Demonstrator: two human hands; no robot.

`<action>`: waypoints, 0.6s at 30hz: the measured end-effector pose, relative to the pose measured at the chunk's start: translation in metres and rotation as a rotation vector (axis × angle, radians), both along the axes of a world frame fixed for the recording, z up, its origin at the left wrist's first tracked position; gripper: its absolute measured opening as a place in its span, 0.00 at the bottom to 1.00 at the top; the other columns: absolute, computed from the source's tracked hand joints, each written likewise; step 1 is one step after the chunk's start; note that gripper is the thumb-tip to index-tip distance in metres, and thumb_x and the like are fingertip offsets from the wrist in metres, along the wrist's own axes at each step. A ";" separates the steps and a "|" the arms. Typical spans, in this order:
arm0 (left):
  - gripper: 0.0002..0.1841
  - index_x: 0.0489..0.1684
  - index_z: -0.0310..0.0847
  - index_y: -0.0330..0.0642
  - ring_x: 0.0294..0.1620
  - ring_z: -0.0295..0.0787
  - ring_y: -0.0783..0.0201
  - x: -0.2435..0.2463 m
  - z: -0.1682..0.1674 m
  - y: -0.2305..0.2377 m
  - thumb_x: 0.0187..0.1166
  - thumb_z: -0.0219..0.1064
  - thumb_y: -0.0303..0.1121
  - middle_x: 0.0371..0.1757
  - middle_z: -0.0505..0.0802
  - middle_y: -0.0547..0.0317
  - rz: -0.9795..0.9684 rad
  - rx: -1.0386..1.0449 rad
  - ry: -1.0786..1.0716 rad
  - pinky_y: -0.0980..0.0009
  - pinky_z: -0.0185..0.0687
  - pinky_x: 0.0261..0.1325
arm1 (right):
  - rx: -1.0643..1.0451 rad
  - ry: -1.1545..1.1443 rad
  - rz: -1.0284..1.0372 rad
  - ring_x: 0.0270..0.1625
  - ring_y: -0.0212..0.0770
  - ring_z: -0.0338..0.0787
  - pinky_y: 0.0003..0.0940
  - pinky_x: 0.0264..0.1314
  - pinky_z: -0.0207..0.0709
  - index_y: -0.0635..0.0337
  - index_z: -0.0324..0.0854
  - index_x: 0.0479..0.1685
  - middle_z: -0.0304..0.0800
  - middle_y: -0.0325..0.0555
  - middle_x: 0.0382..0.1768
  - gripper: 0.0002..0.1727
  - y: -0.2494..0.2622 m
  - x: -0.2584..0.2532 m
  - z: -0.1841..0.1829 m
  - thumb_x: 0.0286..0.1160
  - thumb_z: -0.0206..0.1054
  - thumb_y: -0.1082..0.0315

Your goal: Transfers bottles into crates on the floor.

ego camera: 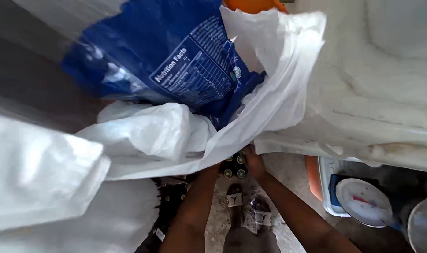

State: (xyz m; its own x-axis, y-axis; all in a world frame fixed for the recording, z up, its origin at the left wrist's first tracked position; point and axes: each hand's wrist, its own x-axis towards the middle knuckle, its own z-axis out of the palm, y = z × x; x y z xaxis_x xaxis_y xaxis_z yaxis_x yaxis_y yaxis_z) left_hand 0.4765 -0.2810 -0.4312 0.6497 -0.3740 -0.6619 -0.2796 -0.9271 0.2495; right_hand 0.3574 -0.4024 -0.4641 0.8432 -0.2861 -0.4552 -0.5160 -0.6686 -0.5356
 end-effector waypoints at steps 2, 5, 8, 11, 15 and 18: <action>0.23 0.79 0.72 0.28 0.84 0.71 0.36 0.005 -0.019 0.001 0.92 0.51 0.32 0.79 0.78 0.30 0.139 -0.094 -0.029 0.44 0.61 0.86 | 0.028 0.080 0.047 0.82 0.67 0.74 0.60 0.84 0.66 0.63 0.71 0.83 0.73 0.71 0.79 0.27 -0.004 0.018 -0.020 0.90 0.56 0.61; 0.25 0.78 0.73 0.27 0.84 0.72 0.40 0.009 -0.037 -0.004 0.93 0.53 0.40 0.79 0.79 0.31 0.311 -0.170 -0.073 0.48 0.62 0.86 | 0.058 0.176 0.099 0.83 0.68 0.73 0.65 0.85 0.62 0.63 0.68 0.85 0.76 0.71 0.77 0.28 -0.011 0.033 -0.054 0.88 0.58 0.63; 0.25 0.79 0.71 0.29 0.84 0.71 0.41 0.019 -0.046 -0.002 0.93 0.50 0.39 0.80 0.78 0.31 0.288 -0.160 0.005 0.49 0.62 0.86 | 0.027 0.056 0.074 0.79 0.72 0.75 0.70 0.81 0.63 0.65 0.72 0.81 0.78 0.75 0.73 0.27 -0.009 0.029 -0.092 0.87 0.60 0.61; 0.29 0.80 0.69 0.26 0.82 0.72 0.45 0.020 -0.049 -0.006 0.91 0.56 0.43 0.78 0.78 0.31 0.483 -0.227 0.073 0.50 0.65 0.83 | 0.063 0.299 0.168 0.85 0.68 0.69 0.61 0.87 0.58 0.70 0.65 0.85 0.71 0.75 0.80 0.29 -0.014 0.056 -0.008 0.93 0.51 0.60; 0.29 0.79 0.68 0.23 0.84 0.69 0.40 0.018 -0.044 -0.012 0.90 0.58 0.42 0.79 0.76 0.27 0.445 -0.136 0.046 0.47 0.60 0.86 | -0.063 -0.139 0.049 0.72 0.73 0.82 0.66 0.78 0.68 0.74 0.79 0.69 0.83 0.78 0.65 0.24 0.000 0.035 -0.039 0.90 0.54 0.62; 0.28 0.80 0.65 0.20 0.85 0.67 0.39 0.019 -0.017 -0.021 0.91 0.56 0.37 0.81 0.73 0.26 0.451 -0.103 0.142 0.49 0.57 0.87 | 0.038 0.259 0.188 0.87 0.64 0.68 0.56 0.90 0.53 0.71 0.67 0.83 0.70 0.73 0.81 0.28 -0.015 0.062 0.010 0.94 0.47 0.60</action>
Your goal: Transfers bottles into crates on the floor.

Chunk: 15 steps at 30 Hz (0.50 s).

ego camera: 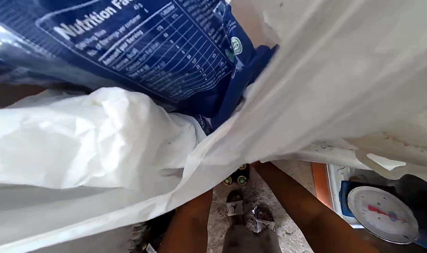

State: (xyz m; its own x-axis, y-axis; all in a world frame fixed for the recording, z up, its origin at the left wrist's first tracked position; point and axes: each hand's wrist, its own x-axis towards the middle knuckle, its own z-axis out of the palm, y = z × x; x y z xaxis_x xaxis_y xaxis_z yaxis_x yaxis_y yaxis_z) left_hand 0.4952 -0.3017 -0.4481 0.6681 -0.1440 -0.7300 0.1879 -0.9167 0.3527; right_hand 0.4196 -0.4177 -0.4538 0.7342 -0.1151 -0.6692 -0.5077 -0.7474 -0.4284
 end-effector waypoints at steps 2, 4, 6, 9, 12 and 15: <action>0.26 0.79 0.68 0.21 0.85 0.68 0.39 0.000 -0.003 0.005 0.92 0.54 0.36 0.81 0.75 0.27 -0.093 0.056 0.023 0.50 0.57 0.88 | -0.018 0.140 0.037 0.88 0.64 0.66 0.55 0.91 0.50 0.71 0.67 0.84 0.69 0.72 0.82 0.27 0.000 0.016 0.022 0.95 0.48 0.62; 0.25 0.79 0.69 0.24 0.84 0.70 0.38 0.003 -0.014 0.008 0.93 0.51 0.36 0.80 0.76 0.28 -0.198 0.103 0.004 0.48 0.58 0.87 | -0.002 0.147 -0.024 0.88 0.63 0.66 0.53 0.91 0.50 0.73 0.67 0.82 0.69 0.72 0.82 0.27 0.003 0.020 0.022 0.95 0.48 0.61; 0.23 0.74 0.77 0.29 0.77 0.78 0.37 0.000 -0.055 0.016 0.92 0.54 0.38 0.74 0.83 0.29 -0.272 0.092 -0.183 0.43 0.67 0.81 | 0.075 0.123 -0.165 0.88 0.58 0.67 0.47 0.91 0.53 0.74 0.68 0.81 0.70 0.69 0.82 0.27 0.004 0.022 0.021 0.94 0.51 0.62; 0.23 0.79 0.74 0.32 0.82 0.73 0.35 -0.005 -0.055 0.014 0.89 0.57 0.34 0.78 0.80 0.31 -0.393 0.028 -0.219 0.43 0.60 0.85 | 0.155 0.146 -0.307 0.89 0.56 0.65 0.45 0.93 0.49 0.76 0.68 0.80 0.68 0.68 0.84 0.25 0.009 0.033 0.024 0.91 0.54 0.68; 0.25 0.83 0.73 0.40 0.84 0.71 0.36 -0.033 -0.045 0.029 0.85 0.58 0.31 0.82 0.76 0.32 -0.345 -0.132 -0.318 0.47 0.60 0.87 | 0.260 0.028 -0.413 0.86 0.55 0.68 0.40 0.90 0.53 0.81 0.68 0.77 0.71 0.72 0.80 0.24 0.014 0.030 0.010 0.89 0.56 0.73; 0.26 0.79 0.76 0.34 0.87 0.66 0.39 -0.096 -0.023 0.047 0.80 0.65 0.29 0.84 0.74 0.33 -0.126 -0.330 -0.250 0.50 0.60 0.89 | 0.104 -0.054 -0.342 0.83 0.55 0.74 0.40 0.88 0.60 0.79 0.72 0.75 0.77 0.71 0.76 0.28 -0.001 0.006 -0.007 0.90 0.58 0.60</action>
State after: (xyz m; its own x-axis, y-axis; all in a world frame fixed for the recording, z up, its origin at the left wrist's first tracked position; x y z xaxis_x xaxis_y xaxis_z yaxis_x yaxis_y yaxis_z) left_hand 0.3988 -0.2552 -0.4714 0.7806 -0.4347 -0.4490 -0.0470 -0.7573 0.6514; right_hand 0.4258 -0.4182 -0.4611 0.6996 -0.2938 -0.6514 -0.6955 -0.4892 -0.5263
